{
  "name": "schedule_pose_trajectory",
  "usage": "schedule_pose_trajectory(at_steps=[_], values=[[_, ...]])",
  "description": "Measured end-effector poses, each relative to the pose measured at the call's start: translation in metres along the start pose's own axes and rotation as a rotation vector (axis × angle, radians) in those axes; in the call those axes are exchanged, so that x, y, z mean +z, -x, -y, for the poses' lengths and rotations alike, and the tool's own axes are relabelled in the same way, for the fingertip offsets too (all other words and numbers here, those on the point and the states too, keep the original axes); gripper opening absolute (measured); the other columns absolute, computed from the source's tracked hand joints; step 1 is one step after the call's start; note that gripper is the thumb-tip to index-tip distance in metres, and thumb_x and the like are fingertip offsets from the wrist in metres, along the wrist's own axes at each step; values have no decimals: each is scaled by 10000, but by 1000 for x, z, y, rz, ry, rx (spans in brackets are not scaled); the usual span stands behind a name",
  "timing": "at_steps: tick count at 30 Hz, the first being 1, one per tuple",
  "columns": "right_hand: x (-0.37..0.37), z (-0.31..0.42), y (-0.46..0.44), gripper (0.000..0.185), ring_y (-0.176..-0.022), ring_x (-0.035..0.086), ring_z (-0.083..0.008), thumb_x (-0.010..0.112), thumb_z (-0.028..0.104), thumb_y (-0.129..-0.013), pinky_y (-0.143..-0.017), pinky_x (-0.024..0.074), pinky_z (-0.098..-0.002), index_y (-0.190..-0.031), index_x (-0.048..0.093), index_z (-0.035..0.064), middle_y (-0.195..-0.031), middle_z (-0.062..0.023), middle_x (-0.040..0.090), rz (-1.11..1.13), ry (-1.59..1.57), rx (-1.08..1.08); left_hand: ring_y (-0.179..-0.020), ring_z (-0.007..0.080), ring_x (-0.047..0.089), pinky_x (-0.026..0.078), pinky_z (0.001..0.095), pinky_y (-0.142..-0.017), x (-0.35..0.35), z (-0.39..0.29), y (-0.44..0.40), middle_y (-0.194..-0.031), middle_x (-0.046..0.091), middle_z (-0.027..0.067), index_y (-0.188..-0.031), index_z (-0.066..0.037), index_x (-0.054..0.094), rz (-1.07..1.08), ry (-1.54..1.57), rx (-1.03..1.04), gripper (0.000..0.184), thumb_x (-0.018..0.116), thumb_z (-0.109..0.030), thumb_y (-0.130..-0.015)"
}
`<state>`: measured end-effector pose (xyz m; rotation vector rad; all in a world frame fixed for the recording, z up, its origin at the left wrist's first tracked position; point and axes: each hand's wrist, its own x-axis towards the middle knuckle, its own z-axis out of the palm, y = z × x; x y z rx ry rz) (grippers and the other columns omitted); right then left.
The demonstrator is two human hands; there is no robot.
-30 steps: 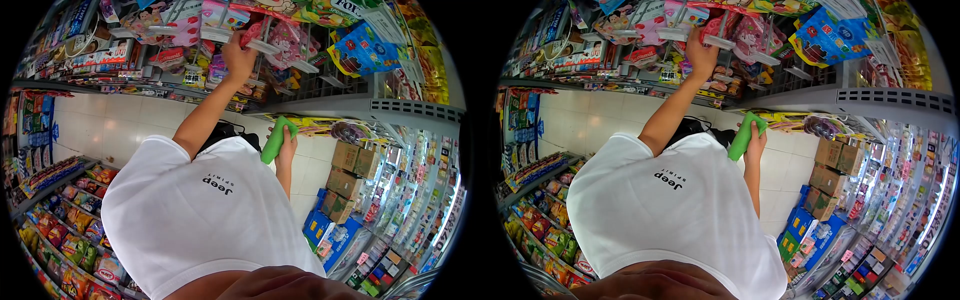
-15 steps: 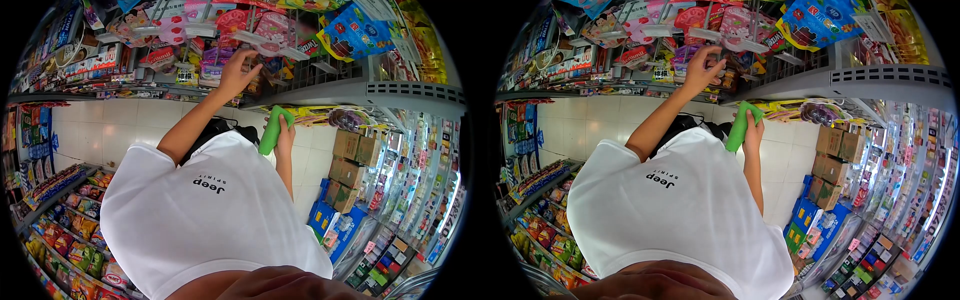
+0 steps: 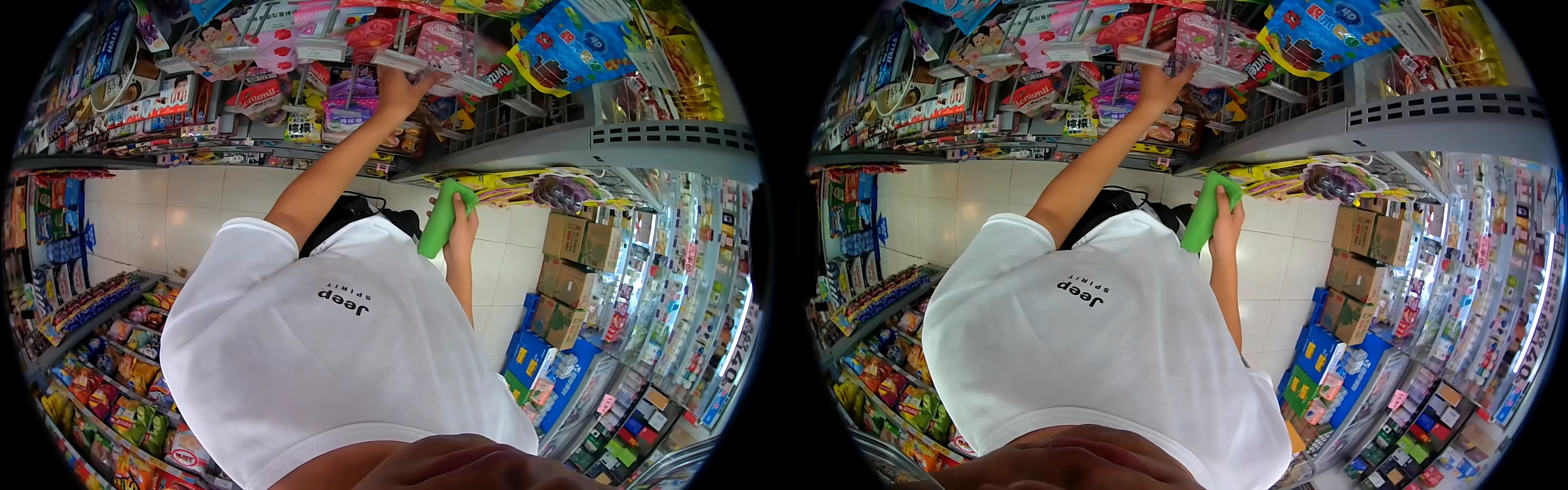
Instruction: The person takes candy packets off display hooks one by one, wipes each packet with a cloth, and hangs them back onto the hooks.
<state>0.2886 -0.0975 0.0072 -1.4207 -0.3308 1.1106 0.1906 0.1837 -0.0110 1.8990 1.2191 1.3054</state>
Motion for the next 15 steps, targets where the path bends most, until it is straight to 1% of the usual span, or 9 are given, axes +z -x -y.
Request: schedule_pose_trajectory(at_steps=[1,4,7,8,10,13,15], values=[[-1,0,1,379,-987,721,-287,583,268,-1036,-713,619,-396,-1283,560,-19,-1124,-136,661,-13,-7,-1,-1146,340,576,464,486,-960,2,3,0,-1232,591,184,-1359,-9,499,55,-6,-50,709,841,-357,-845],[-2,-1,1,378,-989,720,-283,585,272,-1035,-712,617,-392,-1278,566,-19,-1121,-136,661,-28,-13,3,-1022,278,643,513,435,-882,5,6,5,-1113,651,136,-1268,-8,557,97,230,-156,583,834,-316,-857],[-4,-1,1,385,-992,718,-285,587,275,-1035,-713,616,-396,-1283,561,-18,-1125,-136,659,-16,-23,-7,-1008,213,661,535,364,-828,27,29,8,-1137,665,117,-1221,-5,590,87,526,-117,483,811,-270,-883],[-3,0,1,386,-992,717,-286,588,274,-1034,-713,615,-398,-1286,558,-18,-1127,-136,658,-16,-24,-3,-1023,198,659,537,355,-828,28,31,11,-1153,668,117,-1217,-2,596,112,549,-128,465,804,-261,-891],[-2,1,1,389,-992,716,-289,589,272,-1034,-714,614,-403,-1293,553,-16,-1131,-137,656,-14,-25,3,-1052,168,654,540,336,-829,11,13,14,-1185,673,118,-1209,4,607,161,594,-149,431,788,-244,-907],[0,1,0,398,-987,715,-295,597,272,-1030,-715,613,-407,-1301,546,-14,-1143,-140,651,-11,-26,8,-1039,151,658,542,317,-842,-20,-18,21,-1170,691,112,-1251,0,603,311,690,-166,436,765,-244,-929],[1,1,-2,407,-985,715,-296,603,277,-1027,-717,613,-407,-1305,543,-14,-1147,-141,649,6,-18,-1,-1023,139,659,545,314,-847,-30,-28,28,-1151,699,97,-1263,-8,609,324,761,-209,409,744,-230,-947]])
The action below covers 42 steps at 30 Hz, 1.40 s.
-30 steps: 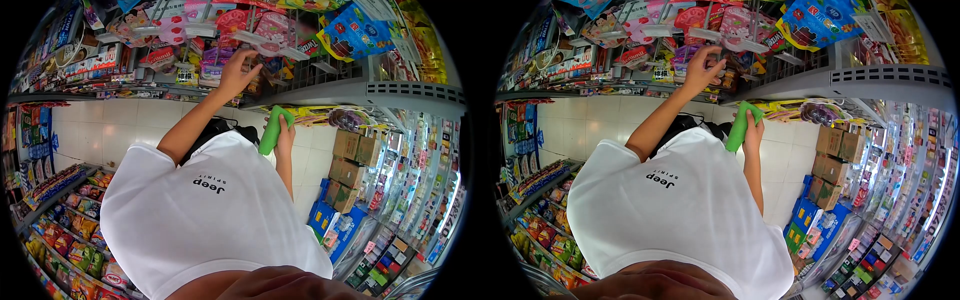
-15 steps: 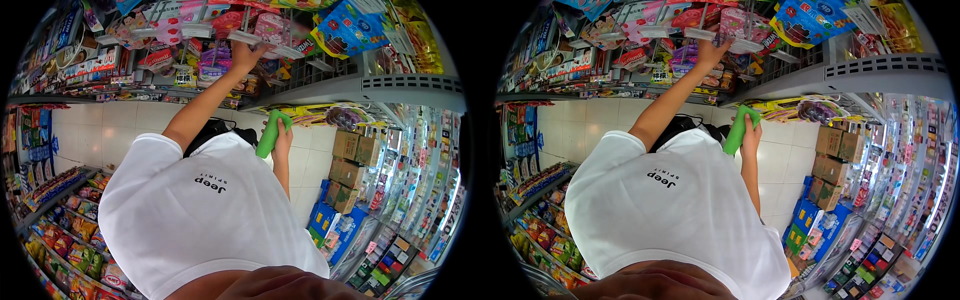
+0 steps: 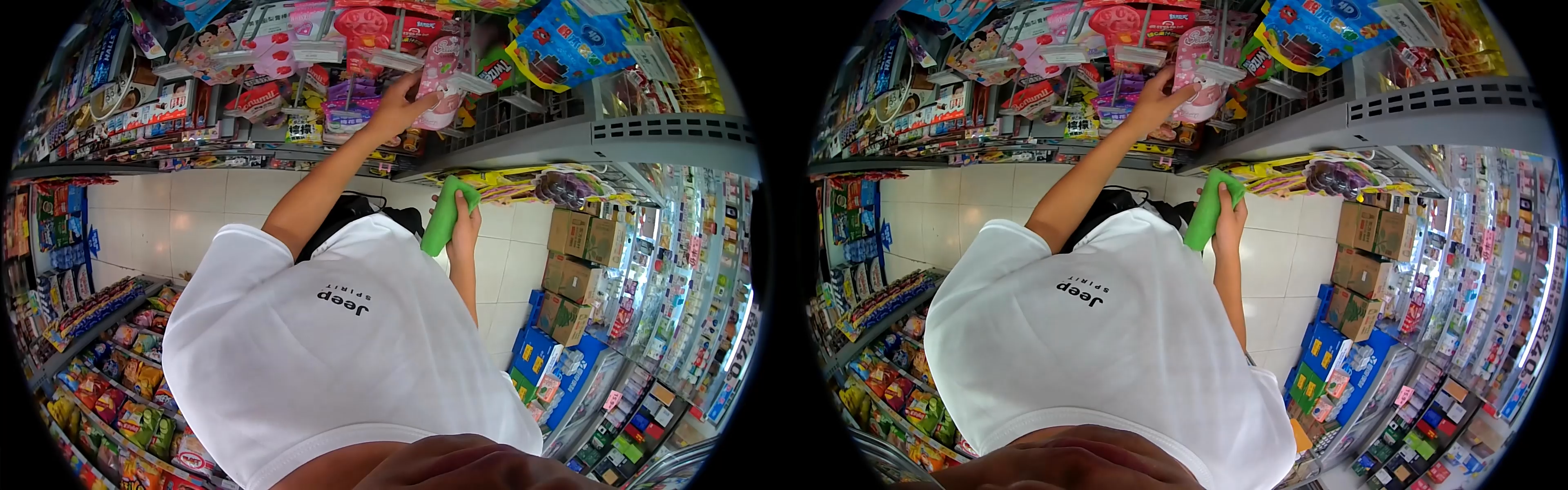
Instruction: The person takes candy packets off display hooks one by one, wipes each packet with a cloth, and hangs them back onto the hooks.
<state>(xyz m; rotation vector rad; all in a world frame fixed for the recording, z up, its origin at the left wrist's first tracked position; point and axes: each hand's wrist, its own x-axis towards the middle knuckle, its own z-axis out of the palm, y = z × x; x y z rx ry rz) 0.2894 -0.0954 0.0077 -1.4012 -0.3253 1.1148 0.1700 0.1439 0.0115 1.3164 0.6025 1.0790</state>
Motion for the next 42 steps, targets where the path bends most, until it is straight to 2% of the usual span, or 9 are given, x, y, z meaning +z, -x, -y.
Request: schedule_pose_trajectory(at_steps=[8,16,23,26,27,34,35,39,42], values=[[1,0,-1,418,-978,716,-298,602,283,-1027,-718,616,-404,-1314,535,-14,-1152,-142,650,18,30,-21,-1066,151,660,546,317,-904,4,-19,35,-1284,648,106,-1327,-3,582,-18,531,-318,451,713,-241,-967],[-2,20,8,331,-921,729,-273,583,220,-1036,-646,619,-369,-1283,552,2,-1042,-138,685,-73,-62,-111,-1132,195,665,547,373,-982,1,-66,74,-1262,653,97,-1339,-18,564,65,693,-567,426,668,-221,-979],[-15,22,2,408,-765,663,-203,596,358,-1011,-595,539,-328,-1224,588,10,-933,-120,661,-245,-26,-37,-1160,289,663,507,496,-1045,-11,-63,103,-1252,676,131,-1312,-48,584,-10,963,-788,382,612,-252,-990],[-24,28,1,398,-722,639,-178,601,380,-1006,-598,531,-318,-1181,612,24,-903,-104,652,-276,73,-48,-1197,290,647,508,480,-1057,-17,-63,114,-1318,639,153,-1362,-40,540,-17,1058,-820,423,590,-256,-1002],[-22,34,4,373,-717,625,-151,614,361,-1005,-622,523,-295,-1173,627,28,-902,-80,649,-259,59,-71,-1233,319,624,472,517,-1090,-14,-71,116,-1356,632,152,-1361,-58,567,-25,1004,-847,456,563,-347,-1009],[12,79,14,273,-831,634,-141,689,193,-975,-721,507,-273,-1174,647,9,-980,-63,669,-195,334,-499,-1372,344,511,371,519,-1175,-2,-84,129,-1528,493,170,-1543,-80,413,98,1083,-881,728,377,-602,-1037],[18,87,17,276,-866,642,-168,712,170,-953,-760,511,-295,-1166,654,5,-992,-72,672,-166,420,-564,-1397,328,487,353,508,-1189,-10,-57,135,-1556,462,155,-1556,-87,393,319,1367,-821,744,345,-623,-1041],[45,117,19,314,-906,658,-281,762,120,-872,-802,514,-366,-1142,666,-8,-1020,-130,670,-78,851,-1027,-1350,292,541,412,465,-1158,0,-73,138,-1524,498,138,-1551,-85,378,252,1020,-859,670,343,-556,-1075],[58,123,21,342,-904,652,-338,769,103,-831,-799,508,-383,-1137,667,-10,-1022,-162,660,-60,845,-992,-1333,289,555,434,459,-1141,3,-80,141,-1506,513,142,-1550,-75,371,272,890,-701,662,347,-539,-1080]])
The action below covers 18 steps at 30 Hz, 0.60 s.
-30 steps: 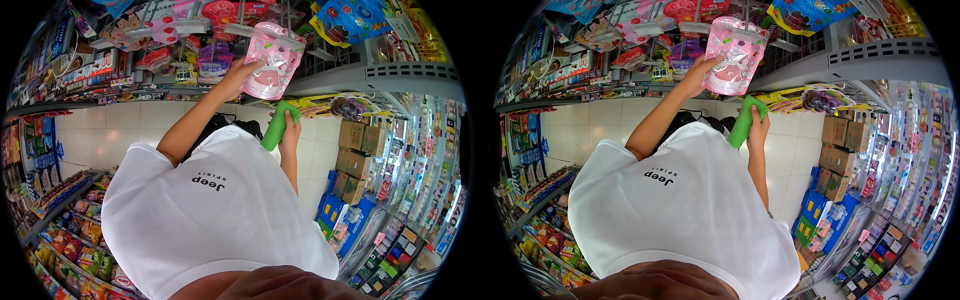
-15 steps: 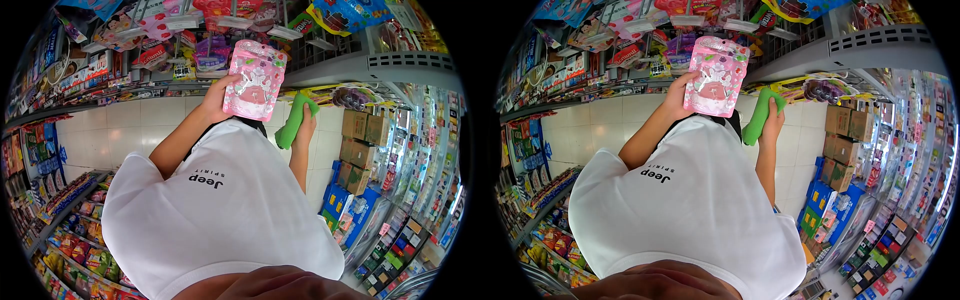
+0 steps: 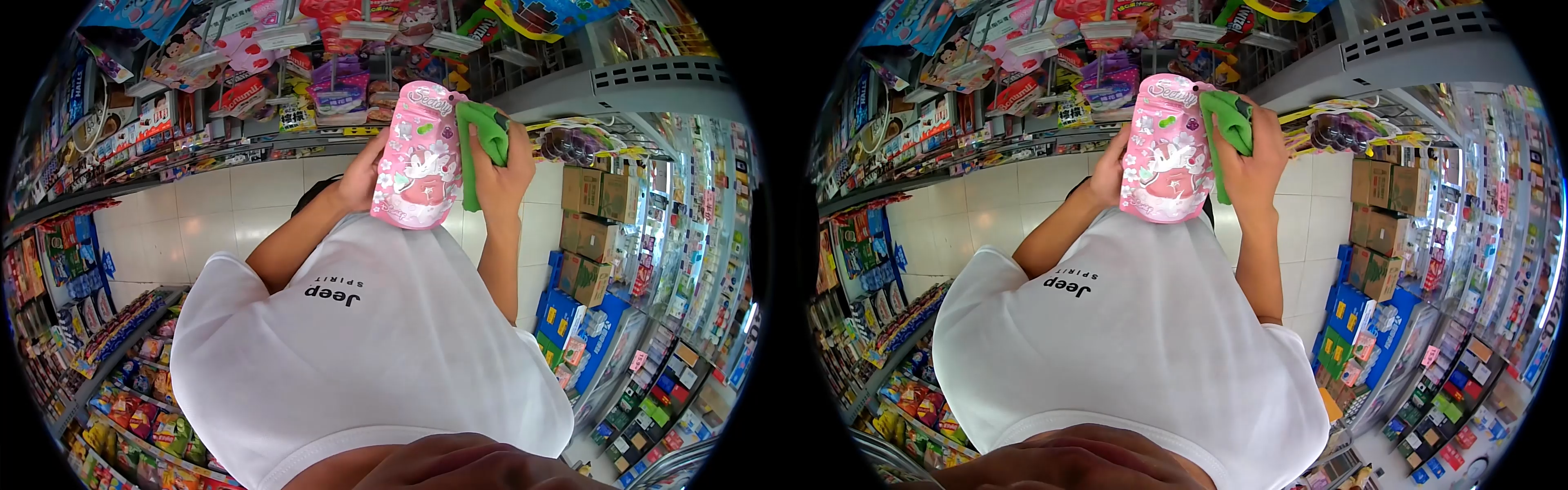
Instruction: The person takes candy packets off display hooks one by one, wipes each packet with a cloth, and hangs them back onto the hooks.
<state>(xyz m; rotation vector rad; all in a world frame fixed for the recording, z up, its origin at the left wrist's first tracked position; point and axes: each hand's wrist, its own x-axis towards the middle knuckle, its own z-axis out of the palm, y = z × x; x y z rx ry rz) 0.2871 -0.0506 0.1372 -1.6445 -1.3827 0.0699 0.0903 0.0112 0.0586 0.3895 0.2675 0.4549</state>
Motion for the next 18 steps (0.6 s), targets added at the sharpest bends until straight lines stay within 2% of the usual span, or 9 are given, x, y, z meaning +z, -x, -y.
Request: schedule_pose_trajectory(at_steps=[1,3,6,8,9,13,16,18], values=[[2,2,0,344,-906,652,-342,769,101,-830,-800,509,-386,-1138,666,-11,-1021,-164,660,13,-22,38,-1325,288,562,445,457,-1132,-9,0,-1,-1489,524,154,-1542,-54,373,202,156,47,657,352,-523,-1083],[5,6,2,349,-910,654,-350,768,99,-827,-800,510,-390,-1141,664,-14,-1021,-169,659,43,-67,114,-1319,288,566,448,458,-1129,-12,-2,-2,-1485,526,162,-1536,-42,376,208,229,57,658,346,-519,-1084],[6,14,-1,298,-907,667,-301,751,88,-869,-812,515,-345,-1134,667,-19,-1061,-148,681,85,55,-10,-1290,287,588,459,456,-1118,-8,-1,-1,-1465,542,173,-1526,-27,382,116,214,72,648,352,-502,-1085],[10,11,-3,362,-924,662,-343,771,89,-819,-795,521,-384,-1151,666,-7,-1044,-161,665,88,11,-23,-1275,286,599,462,456,-1114,0,0,1,-1451,555,173,-1522,-29,387,28,115,87,643,365,-498,-1082],[11,10,-4,395,-932,659,-364,781,90,-793,-787,524,-403,-1160,666,-1,-1035,-168,657,89,-12,-30,-1262,281,609,475,447,-1105,4,-1,-1,-1421,577,168,-1511,-40,404,62,147,63,621,366,-489,-1085],[20,27,-13,467,-946,663,-346,804,89,-725,-785,537,-412,-1173,680,53,-1031,-124,661,150,13,-131,-1235,274,629,512,437,-1068,4,5,-4,-1387,593,167,-1495,-62,423,-10,-44,-36,604,337,-503,-1091],[20,32,-18,501,-954,662,-328,815,90,-689,-787,542,-413,-1175,690,90,-1037,-98,658,201,55,-184,-1327,319,561,456,486,-1127,11,5,-4,-1487,517,177,-1527,-60,386,4,48,-28,607,318,-479,-1093],[14,26,-23,503,-961,662,-316,822,95,-685,-786,544,-408,-1172,695,108,-1040,-87,652,188,91,-143,-1268,344,598,493,507,-1082,13,6,-5,-1443,545,186,-1512,-56,396,93,180,-41,616,343,-497,-1085]])
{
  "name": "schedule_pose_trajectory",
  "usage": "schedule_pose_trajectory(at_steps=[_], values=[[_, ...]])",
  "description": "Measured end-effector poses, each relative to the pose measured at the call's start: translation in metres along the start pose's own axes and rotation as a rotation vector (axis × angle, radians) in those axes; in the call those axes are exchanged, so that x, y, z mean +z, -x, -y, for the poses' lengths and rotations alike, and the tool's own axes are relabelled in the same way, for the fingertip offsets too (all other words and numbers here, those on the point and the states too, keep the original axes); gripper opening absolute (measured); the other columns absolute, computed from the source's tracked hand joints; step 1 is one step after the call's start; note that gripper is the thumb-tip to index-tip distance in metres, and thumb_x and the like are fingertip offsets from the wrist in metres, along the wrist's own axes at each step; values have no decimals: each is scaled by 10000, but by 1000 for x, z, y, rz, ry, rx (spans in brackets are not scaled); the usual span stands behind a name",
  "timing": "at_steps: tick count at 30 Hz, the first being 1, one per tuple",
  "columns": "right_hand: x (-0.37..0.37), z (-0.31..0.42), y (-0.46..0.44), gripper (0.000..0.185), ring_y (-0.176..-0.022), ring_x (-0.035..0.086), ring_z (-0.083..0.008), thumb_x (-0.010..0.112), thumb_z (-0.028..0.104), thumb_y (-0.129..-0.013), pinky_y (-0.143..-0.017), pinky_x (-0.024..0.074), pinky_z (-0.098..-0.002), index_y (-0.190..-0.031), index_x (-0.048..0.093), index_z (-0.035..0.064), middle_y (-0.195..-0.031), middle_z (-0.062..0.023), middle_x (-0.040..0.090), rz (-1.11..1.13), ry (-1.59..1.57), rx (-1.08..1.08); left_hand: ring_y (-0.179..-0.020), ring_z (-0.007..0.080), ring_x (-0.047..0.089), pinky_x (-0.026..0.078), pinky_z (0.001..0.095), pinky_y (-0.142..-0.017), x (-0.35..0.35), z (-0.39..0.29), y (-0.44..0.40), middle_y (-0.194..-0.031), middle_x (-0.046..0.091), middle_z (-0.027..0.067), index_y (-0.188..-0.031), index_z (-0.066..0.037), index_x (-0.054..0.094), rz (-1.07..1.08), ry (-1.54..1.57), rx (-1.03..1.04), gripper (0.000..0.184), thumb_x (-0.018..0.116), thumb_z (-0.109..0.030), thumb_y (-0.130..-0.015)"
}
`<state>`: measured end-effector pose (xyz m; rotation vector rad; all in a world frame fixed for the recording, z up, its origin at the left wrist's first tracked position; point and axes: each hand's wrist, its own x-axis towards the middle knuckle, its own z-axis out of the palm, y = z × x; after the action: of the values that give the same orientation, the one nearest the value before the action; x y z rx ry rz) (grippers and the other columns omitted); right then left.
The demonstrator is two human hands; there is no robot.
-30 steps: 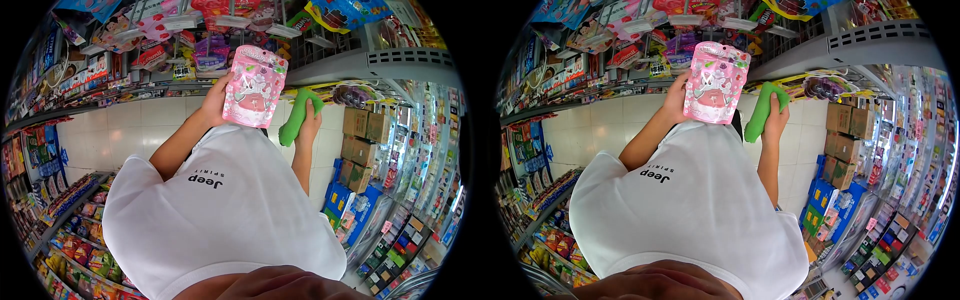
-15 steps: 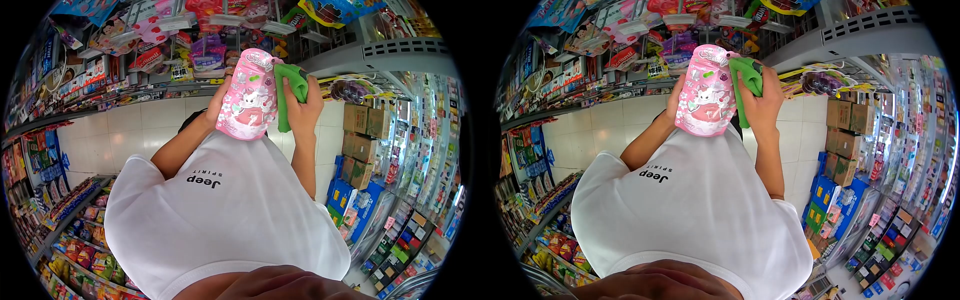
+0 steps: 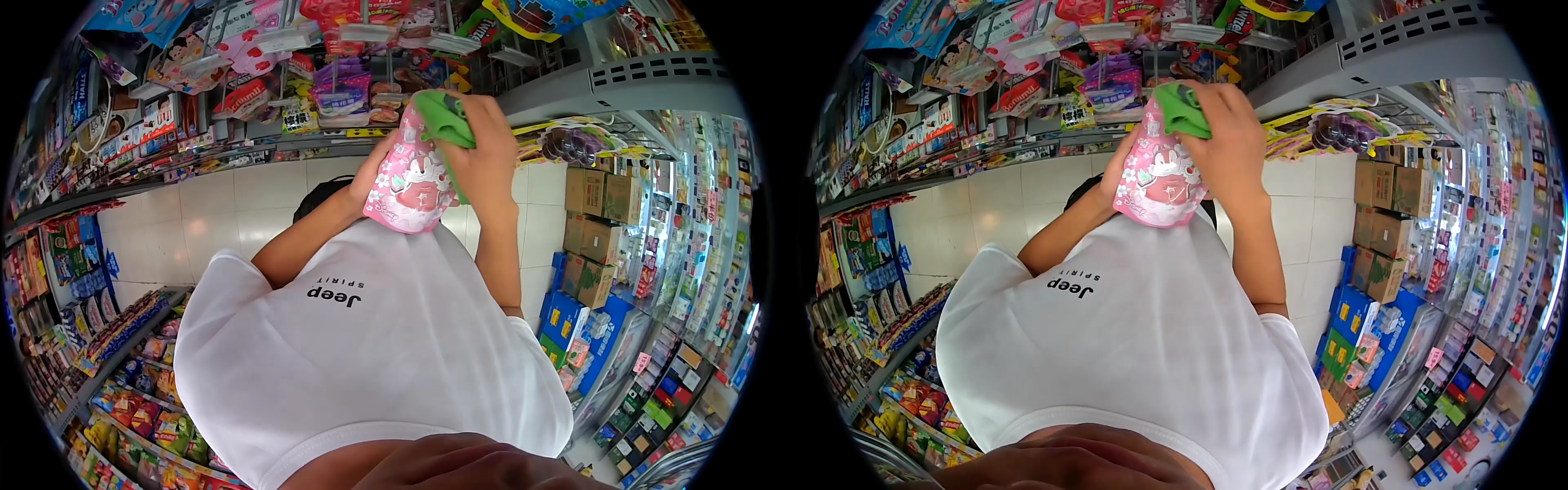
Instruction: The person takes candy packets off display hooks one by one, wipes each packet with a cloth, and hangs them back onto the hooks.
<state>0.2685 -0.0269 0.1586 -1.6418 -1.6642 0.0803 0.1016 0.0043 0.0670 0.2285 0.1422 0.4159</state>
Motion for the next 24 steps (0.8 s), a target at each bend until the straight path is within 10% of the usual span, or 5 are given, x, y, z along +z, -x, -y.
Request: schedule_pose_trajectory(at_steps=[15,24], values=[[3,1,-1,407,-926,661,-357,774,57,-758,-786,530,-373,-1151,675,26,-1029,-148,651,79,-188,0,-1247,369,609,477,546,-1089,-14,-3,2,-1439,551,196,-1521,-58,390,-212,-151,74,655,348,-527,-1067],[-13,-16,6,391,-881,653,-375,764,94,-760,-748,522,-399,-1131,668,16,-1005,-155,651,68,-129,68,-1327,445,525,414,695,-1078,2,-13,2,-1519,464,211,-1567,-79,319,28,5,73,780,388,-615,-1004]])
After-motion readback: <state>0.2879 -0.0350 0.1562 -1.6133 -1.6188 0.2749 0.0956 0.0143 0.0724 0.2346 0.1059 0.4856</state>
